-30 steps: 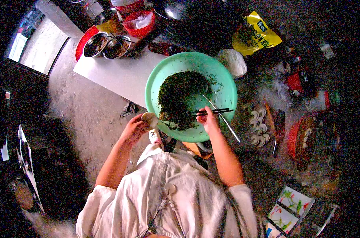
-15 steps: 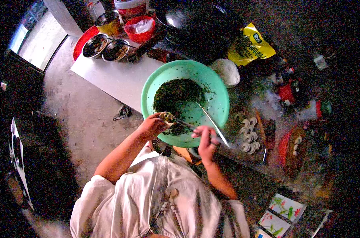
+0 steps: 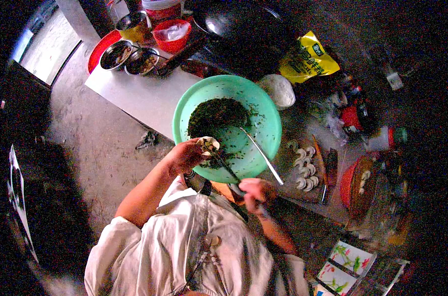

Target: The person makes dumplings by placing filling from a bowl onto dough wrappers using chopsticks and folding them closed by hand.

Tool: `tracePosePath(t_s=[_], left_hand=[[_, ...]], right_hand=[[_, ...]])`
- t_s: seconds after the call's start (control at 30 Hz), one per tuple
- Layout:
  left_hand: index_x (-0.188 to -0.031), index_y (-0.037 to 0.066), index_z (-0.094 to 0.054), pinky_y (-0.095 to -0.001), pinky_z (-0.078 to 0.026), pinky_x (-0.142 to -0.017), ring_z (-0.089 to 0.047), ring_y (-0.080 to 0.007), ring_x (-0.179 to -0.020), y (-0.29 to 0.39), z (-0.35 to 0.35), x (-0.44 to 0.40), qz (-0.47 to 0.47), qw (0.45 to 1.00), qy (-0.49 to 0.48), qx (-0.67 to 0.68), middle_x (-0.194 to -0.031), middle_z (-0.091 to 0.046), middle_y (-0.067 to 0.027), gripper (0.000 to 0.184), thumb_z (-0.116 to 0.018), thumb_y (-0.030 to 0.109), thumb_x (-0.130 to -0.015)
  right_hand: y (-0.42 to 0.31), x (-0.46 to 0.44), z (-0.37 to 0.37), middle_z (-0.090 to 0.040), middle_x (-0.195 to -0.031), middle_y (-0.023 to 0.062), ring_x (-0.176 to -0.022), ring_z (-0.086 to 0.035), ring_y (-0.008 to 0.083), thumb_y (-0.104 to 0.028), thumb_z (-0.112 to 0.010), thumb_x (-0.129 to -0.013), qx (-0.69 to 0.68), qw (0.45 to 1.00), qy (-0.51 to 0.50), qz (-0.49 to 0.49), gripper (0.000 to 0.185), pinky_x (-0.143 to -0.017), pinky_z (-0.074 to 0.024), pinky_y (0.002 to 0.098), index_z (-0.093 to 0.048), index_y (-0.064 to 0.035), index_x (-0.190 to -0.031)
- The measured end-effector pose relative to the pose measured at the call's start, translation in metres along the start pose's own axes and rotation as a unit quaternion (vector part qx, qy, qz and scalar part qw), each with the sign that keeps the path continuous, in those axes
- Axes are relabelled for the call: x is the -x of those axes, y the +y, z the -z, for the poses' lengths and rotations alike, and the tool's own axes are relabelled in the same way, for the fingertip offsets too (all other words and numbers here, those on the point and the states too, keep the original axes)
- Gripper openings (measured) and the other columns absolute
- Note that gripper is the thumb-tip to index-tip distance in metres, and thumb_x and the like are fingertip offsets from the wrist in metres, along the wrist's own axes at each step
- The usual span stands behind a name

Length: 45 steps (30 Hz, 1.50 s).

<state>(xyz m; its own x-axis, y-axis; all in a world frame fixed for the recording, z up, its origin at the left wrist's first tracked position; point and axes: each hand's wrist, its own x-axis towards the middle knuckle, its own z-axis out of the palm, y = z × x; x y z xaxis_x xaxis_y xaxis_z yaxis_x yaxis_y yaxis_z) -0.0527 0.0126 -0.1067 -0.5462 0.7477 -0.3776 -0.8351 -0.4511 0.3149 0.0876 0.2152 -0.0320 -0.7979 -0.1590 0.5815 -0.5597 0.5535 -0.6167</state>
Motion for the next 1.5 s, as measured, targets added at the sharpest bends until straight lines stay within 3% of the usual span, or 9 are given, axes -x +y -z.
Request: tracePosePath(t_s=[0.1,0.23,0.3,0.43,0.63,0.7,0.77,1.13,1.5], left_hand=[[-0.109,-0.003,-0.046,-0.0313,-0.042,-0.086,-0.052,-0.0236,-0.097,0.007,0.007,0.006,0.015,0.999,-0.037,-0.006,-0.105,-0.053,-0.0126,0.028,-0.04,0.008,-0.084],[-0.112,-0.005,-0.043,-0.0336,-0.039,-0.09,-0.049,-0.0258,-0.102,0.011,0.004,0.014,0.027,0.992,-0.12,-0.032,-0.11,-0.049,-0.0167,0.038,-0.034,0.021,-0.086],[-0.113,-0.004,-0.041,-0.0329,-0.039,-0.09,-0.048,-0.0259,-0.103,0.014,-0.003,0.024,0.033,0.992,-0.109,-0.054,-0.111,-0.049,-0.0156,0.043,-0.031,0.026,-0.085],[-0.11,-0.001,-0.047,-0.0308,-0.044,-0.083,-0.051,-0.0217,-0.098,0.01,0.011,0.029,-0.038,0.994,-0.049,-0.092,-0.109,-0.052,-0.0105,0.037,-0.032,0.023,-0.086],[-0.1,-0.005,-0.052,-0.0308,-0.043,-0.086,-0.055,-0.0214,-0.092,0.014,0.066,0.028,-0.107,0.965,0.038,-0.238,-0.098,-0.058,-0.0127,0.025,-0.046,0.002,-0.077],[-0.1,-0.006,-0.052,-0.0319,-0.044,-0.085,-0.055,-0.0224,-0.092,0.013,0.075,0.03,-0.111,0.962,0.065,-0.243,-0.099,-0.057,-0.0142,0.025,-0.044,0.006,-0.08],[-0.102,-0.007,-0.05,-0.0338,-0.045,-0.084,-0.055,-0.0252,-0.094,0.024,0.049,0.048,-0.041,0.997,0.06,0.02,-0.102,-0.056,-0.0169,0.03,-0.036,0.011,-0.084],[-0.106,-0.003,-0.049,-0.0343,-0.047,-0.081,-0.055,-0.0249,-0.092,0.021,0.066,0.046,-0.046,0.993,0.112,-0.015,-0.103,-0.055,-0.0155,0.032,-0.035,0.018,-0.085],[-0.107,-0.005,-0.049,-0.0333,-0.048,-0.079,-0.055,-0.0237,-0.092,0.025,0.06,0.045,-0.043,0.988,0.144,-0.036,-0.103,-0.055,-0.0153,0.034,-0.036,0.016,-0.084]], right_hand=[[-0.013,-0.016,0.001,-0.056,-0.078,0.007,-0.066,-0.056,0.0174,-0.016,-0.045,-0.085,-0.152,0.886,0.258,-0.353,0.017,-0.049,-0.0488,0.0282,-0.051,-0.0025,-0.075],[0.033,-0.015,-0.008,-0.052,-0.07,0.0036,-0.051,-0.052,0.0141,-0.027,-0.048,-0.085,-0.374,0.755,0.321,-0.432,0.02,-0.044,-0.0435,0.0268,-0.051,-0.0072,-0.081],[0.043,-0.012,-0.02,-0.053,-0.064,0.0037,-0.05,-0.052,0.0136,-0.035,-0.051,-0.084,-0.313,0.78,0.274,-0.467,0.024,-0.046,-0.0428,0.0258,-0.05,-0.0104,-0.084],[0.051,-0.008,-0.021,-0.054,-0.063,0.0036,-0.047,-0.049,0.0119,-0.026,-0.051,-0.085,-0.43,0.655,0.362,-0.505,0.019,-0.043,-0.041,0.0238,-0.052,-0.0081,-0.079],[0.094,0.012,-0.043,-0.055,-0.064,0.0072,-0.046,-0.054,0.0131,-0.026,-0.044,-0.088,-0.11,0.877,0.175,-0.433,0.029,-0.046,-0.0449,0.0245,-0.052,0.0008,-0.08],[0.113,0.023,-0.06,-0.055,-0.063,0.0061,-0.042,-0.052,0.0113,-0.026,-0.046,-0.087,-0.146,0.87,0.169,-0.441,0.027,-0.041,-0.0439,0.0227,-0.052,-0.0012,-0.079],[0.114,0.022,-0.071,-0.055,-0.064,0.007,-0.044,-0.053,0.0125,-0.026,-0.045,-0.087,-0.186,0.845,0.167,-0.472,0.028,-0.042,-0.0452,0.0245,-0.052,-0.0005,-0.079],[0.103,0.008,-0.065,-0.056,-0.063,0.0068,-0.047,-0.054,0.0142,-0.028,-0.051,-0.083,-0.33,0.73,0.19,-0.567,0.025,-0.044,-0.0482,0.0261,-0.054,-0.0042,-0.078],[0.124,0.014,-0.083,-0.055,-0.062,0.0073,-0.044,-0.054,0.0149,-0.027,-0.045,-0.086,-0.229,0.811,0.177,-0.509,0.028,-0.044,-0.0473,0.0262,-0.052,-0.0018,-0.078]])
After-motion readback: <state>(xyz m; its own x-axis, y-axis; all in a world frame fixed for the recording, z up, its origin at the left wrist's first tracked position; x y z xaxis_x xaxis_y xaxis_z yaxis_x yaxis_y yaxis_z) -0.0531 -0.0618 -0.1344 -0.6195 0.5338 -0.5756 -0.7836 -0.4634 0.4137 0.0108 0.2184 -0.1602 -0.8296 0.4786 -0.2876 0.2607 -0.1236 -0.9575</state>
